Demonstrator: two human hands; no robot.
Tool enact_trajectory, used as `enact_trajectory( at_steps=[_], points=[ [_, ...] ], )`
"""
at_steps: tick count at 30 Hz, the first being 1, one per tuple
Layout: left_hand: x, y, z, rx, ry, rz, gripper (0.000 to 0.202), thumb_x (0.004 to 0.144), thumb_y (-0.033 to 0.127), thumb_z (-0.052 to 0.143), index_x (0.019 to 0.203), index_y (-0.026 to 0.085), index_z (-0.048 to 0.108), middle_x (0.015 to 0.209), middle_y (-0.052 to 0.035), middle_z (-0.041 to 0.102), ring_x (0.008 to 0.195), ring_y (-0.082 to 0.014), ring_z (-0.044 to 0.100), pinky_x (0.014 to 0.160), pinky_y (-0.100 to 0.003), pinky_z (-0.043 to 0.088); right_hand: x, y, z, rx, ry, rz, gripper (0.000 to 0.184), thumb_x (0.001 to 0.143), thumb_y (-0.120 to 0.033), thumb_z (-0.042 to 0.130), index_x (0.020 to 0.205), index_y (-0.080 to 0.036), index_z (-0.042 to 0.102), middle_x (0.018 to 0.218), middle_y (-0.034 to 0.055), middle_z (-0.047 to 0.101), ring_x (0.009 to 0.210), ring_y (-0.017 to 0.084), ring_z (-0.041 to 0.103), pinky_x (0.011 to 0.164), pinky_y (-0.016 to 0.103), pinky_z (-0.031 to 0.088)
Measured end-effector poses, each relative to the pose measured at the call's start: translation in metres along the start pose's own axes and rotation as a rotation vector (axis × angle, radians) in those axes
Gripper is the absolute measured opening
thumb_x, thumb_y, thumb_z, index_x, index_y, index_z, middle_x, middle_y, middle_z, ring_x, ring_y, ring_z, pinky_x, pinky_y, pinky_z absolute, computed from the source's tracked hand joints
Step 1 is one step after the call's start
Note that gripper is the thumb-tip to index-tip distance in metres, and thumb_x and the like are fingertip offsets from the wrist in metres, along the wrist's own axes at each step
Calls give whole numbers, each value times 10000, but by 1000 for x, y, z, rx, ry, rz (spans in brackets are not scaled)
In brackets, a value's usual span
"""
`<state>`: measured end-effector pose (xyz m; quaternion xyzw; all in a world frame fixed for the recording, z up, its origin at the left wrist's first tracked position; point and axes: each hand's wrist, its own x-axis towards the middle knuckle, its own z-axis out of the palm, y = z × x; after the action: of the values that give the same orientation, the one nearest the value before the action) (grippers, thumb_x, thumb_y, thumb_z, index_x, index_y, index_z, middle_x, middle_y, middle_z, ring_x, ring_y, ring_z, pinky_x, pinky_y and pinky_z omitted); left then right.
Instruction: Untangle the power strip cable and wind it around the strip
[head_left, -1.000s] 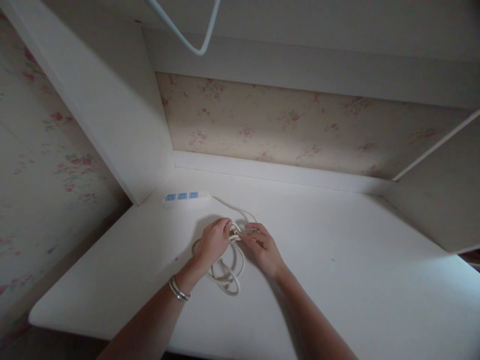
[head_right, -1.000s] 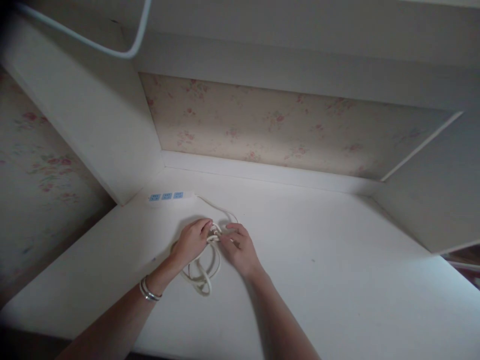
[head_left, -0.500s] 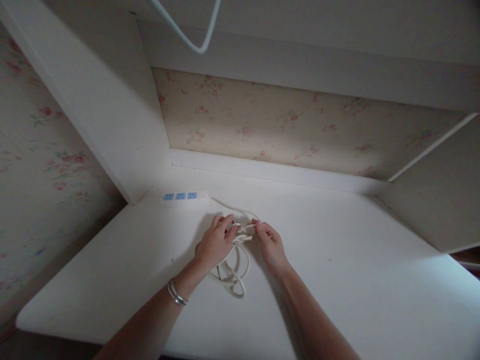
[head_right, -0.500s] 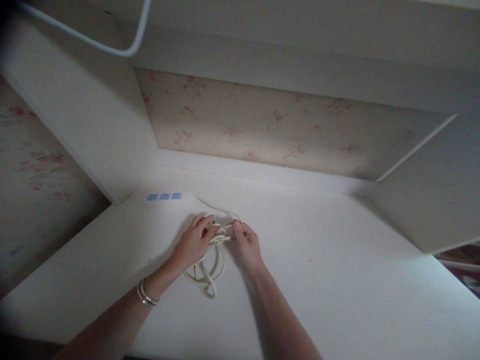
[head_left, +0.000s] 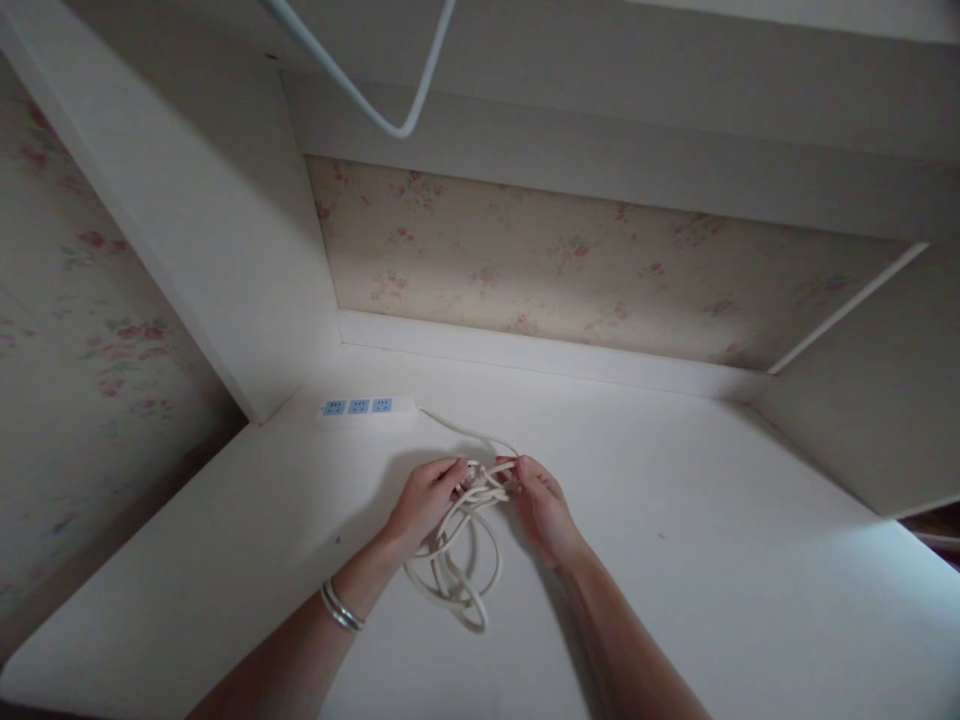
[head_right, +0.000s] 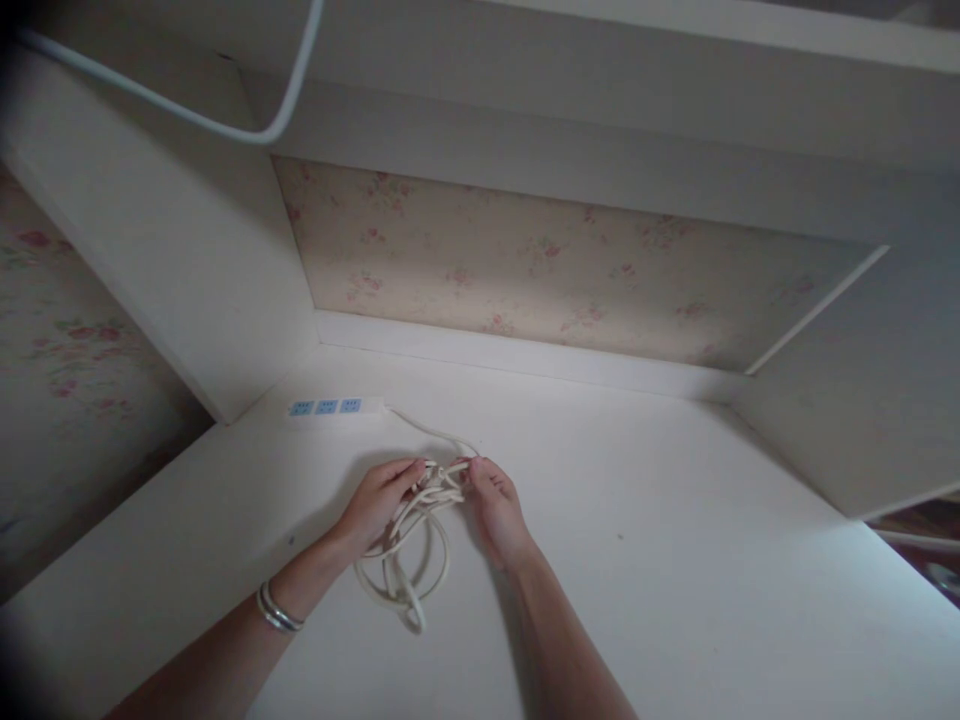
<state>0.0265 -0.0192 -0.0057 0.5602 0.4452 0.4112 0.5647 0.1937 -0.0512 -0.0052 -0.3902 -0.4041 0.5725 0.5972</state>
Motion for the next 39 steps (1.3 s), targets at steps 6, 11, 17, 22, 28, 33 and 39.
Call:
enact_trajectory(
  at_steps=[6,11,17,22,28,33,39],
  points=[
    [-1,6,-3,-205,12,-111,380,760,476,636,924,140,710,771,-34,667,670,-129,571,613,-226,443,4,1,2,129,13,45,352,825,-536,580,780,-201,676,816,45,659,753,174,573,730,314,436],
    [3,2,-6,-239,-27,-136,391,724,466,678,943,143,710,827,-52,682,706,-138,589,637,-234,452,7,10,-1,72,100,34,332,843,-545,548,827,-232,660,845,24,654,777,172,583,740,317,455],
    [2,4,-4,-214,-64,-103,406,751,456,657,978,123,694,833,-65,668,702,-133,572,645,-226,446,5,8,-9,-596,166,-320,328,860,-451,552,1131,-285,632,1145,54,605,1048,216,522,963,394,380],
    [0,7,-4,-136,-60,-69,383,769,465,624,911,117,693,764,-53,644,665,-127,556,599,-214,434,0,-5,-21,-895,152,-465,203,847,-418,576,948,-295,702,967,71,636,953,237,520,906,383,382],
    [1,4,-6,-31,-66,-58,403,800,420,580,1075,133,654,791,-44,643,715,-142,575,641,-237,457,1,-6,-19,-802,380,-330,342,897,-500,454,815,-225,642,720,26,623,687,165,538,720,294,421],
    [-8,8,-2,226,-122,62,361,847,406,511,1102,176,625,915,-43,667,771,-149,587,703,-258,457,7,2,-15,-321,384,-183,318,823,-521,576,891,-214,624,822,32,659,713,171,624,691,320,489],
    [-16,6,3,397,-226,179,563,774,321,633,1286,212,426,991,-46,688,844,-173,634,782,-280,473,8,-2,-13,76,377,-67,240,764,-434,694,874,-232,629,851,6,656,721,146,638,720,325,524]
  ],
)
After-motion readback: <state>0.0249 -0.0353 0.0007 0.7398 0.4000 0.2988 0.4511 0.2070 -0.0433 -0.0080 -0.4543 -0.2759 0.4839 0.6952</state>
